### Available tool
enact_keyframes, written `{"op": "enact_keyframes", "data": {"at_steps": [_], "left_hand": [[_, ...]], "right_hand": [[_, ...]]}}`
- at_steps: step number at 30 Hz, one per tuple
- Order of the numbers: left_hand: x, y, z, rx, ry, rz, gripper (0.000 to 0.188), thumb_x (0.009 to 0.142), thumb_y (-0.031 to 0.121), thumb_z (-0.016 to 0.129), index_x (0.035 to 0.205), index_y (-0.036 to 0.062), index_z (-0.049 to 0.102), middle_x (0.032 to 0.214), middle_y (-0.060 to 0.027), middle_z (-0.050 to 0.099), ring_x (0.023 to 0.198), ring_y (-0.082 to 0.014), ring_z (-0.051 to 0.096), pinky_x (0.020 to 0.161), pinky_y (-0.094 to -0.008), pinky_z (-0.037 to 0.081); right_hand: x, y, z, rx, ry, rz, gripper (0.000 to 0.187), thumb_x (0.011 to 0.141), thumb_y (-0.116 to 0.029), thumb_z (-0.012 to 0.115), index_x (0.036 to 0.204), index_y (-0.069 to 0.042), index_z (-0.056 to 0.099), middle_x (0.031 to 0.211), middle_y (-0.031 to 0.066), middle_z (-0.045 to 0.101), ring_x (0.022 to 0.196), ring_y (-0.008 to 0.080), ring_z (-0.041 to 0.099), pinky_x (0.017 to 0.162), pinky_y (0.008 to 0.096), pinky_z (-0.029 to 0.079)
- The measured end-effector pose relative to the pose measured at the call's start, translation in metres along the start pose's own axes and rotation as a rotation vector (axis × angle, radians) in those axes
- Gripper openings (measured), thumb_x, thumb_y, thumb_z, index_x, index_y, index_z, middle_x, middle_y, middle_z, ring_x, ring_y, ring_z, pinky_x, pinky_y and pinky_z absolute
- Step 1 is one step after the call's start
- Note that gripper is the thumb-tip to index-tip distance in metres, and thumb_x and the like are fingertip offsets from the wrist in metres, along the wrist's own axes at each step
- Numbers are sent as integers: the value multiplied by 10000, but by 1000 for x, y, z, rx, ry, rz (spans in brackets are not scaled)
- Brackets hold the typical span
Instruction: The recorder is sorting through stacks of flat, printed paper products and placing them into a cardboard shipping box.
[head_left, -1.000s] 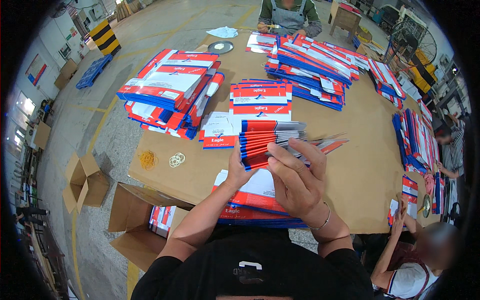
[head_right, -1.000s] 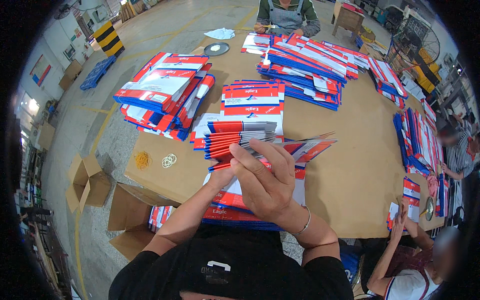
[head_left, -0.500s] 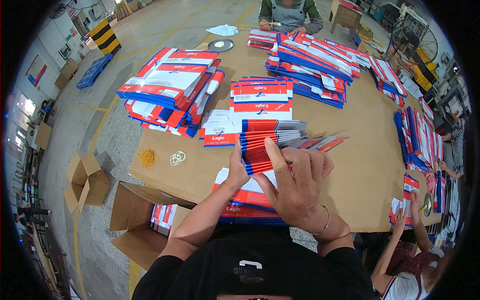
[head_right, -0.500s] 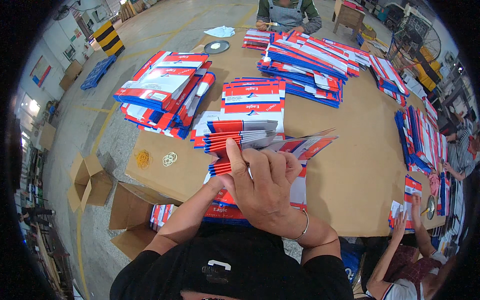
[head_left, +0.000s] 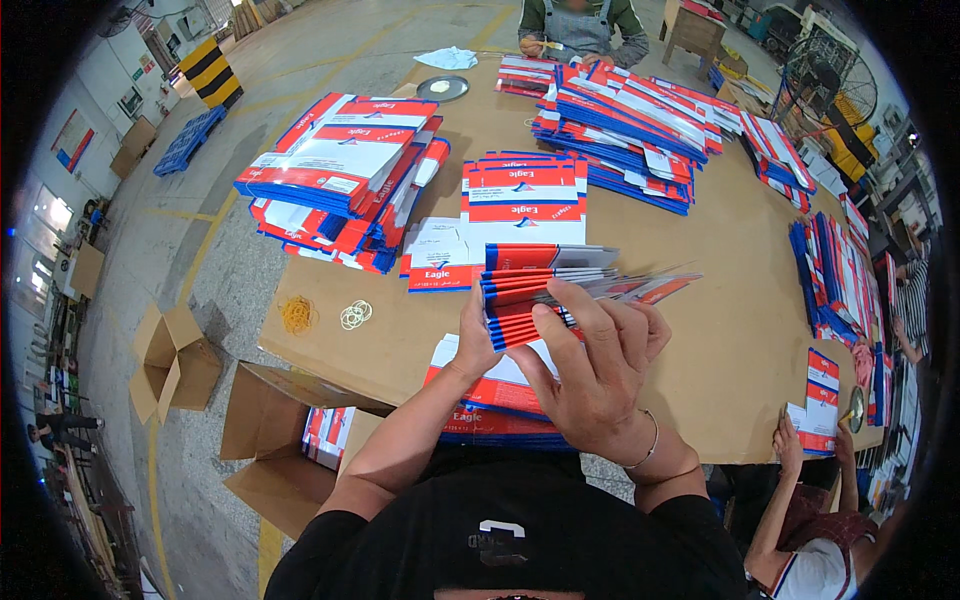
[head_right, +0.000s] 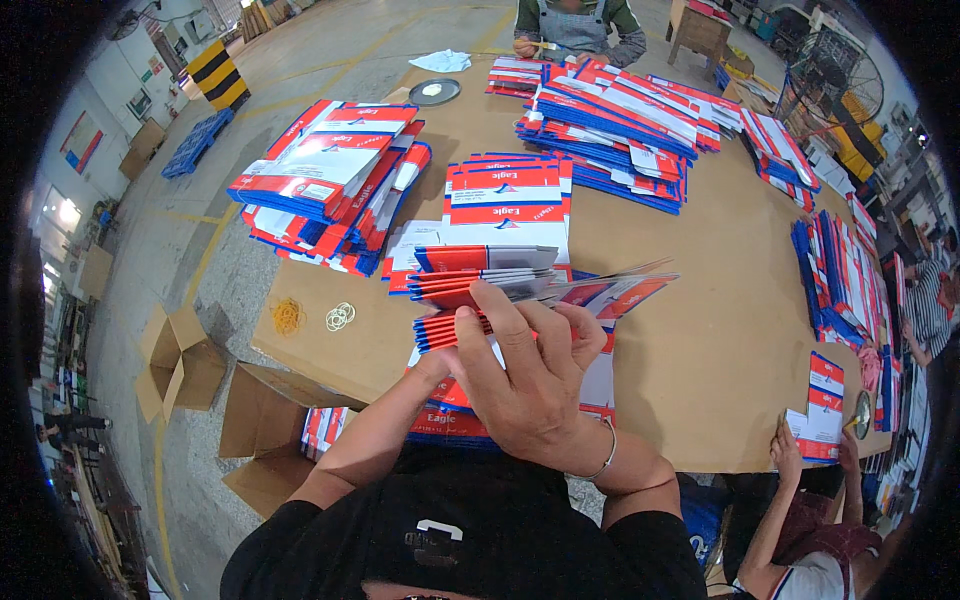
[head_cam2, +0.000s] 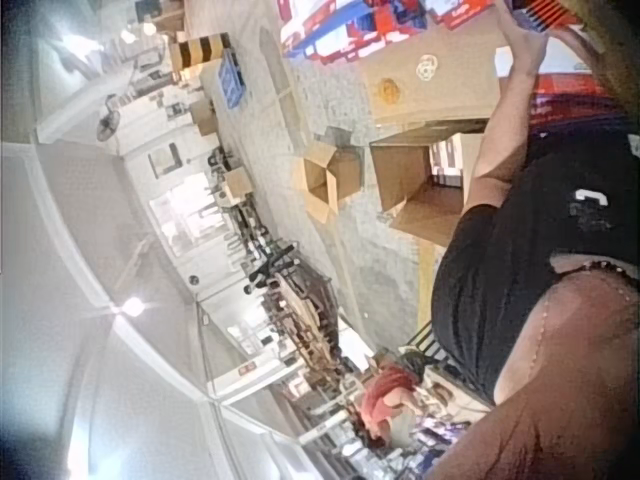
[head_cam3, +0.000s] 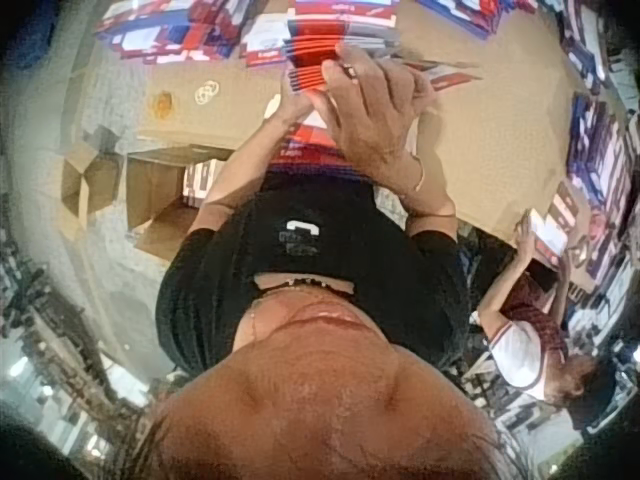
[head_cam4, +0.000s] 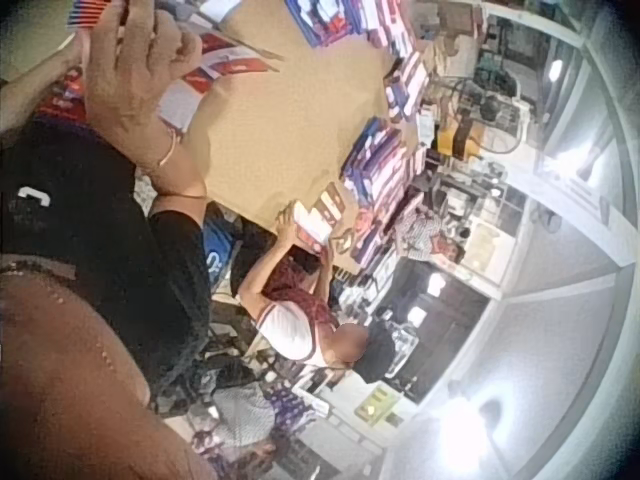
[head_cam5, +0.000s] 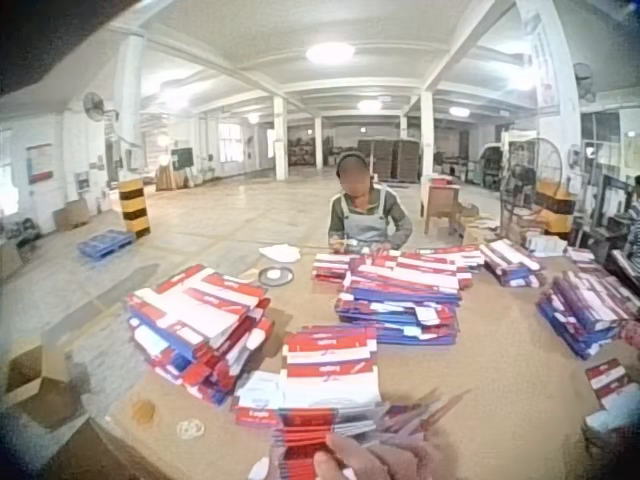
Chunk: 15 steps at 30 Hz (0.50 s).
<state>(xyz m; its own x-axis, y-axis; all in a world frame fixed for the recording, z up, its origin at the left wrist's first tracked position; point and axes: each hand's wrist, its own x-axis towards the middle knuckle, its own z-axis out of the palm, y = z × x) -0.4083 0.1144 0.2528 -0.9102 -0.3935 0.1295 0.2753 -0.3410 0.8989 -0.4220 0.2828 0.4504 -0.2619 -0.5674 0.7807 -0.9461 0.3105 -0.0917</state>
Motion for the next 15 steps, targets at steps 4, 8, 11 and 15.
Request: {"op": "enact_keyframes", "data": {"at_steps": [4,8,11,15], "left_hand": [[0,6,5,1,2,10,513,854,97,709,1276,20,428,1195,-143,605,1045,-224,633,911,-348,530],[-2,13,8,2,4,20,514,851,95,712,1274,20,429,1194,-144,606,1044,-225,633,909,-348,530],[-2,19,12,2,9,30,516,848,94,714,1272,20,430,1193,-144,607,1044,-225,634,908,-347,530],[-4,27,15,2,13,41,517,845,92,716,1271,20,431,1191,-144,608,1043,-225,634,906,-347,529]], "right_hand": [[-1,0,-1,-33,-15,-9,438,714,-259,802,1067,-70,625,1251,62,596,986,226,508,896,421,318],[1,-1,-2,-19,-19,-5,438,715,-265,800,1064,-68,624,1246,62,600,988,225,509,899,421,315],[2,-1,-3,-25,-35,-18,424,722,-264,796,1057,-69,624,1225,60,604,992,226,509,898,430,314],[5,0,-4,-23,-44,-22,415,728,-276,793,1044,-81,608,1128,56,599,967,228,512,897,440,315]]}}
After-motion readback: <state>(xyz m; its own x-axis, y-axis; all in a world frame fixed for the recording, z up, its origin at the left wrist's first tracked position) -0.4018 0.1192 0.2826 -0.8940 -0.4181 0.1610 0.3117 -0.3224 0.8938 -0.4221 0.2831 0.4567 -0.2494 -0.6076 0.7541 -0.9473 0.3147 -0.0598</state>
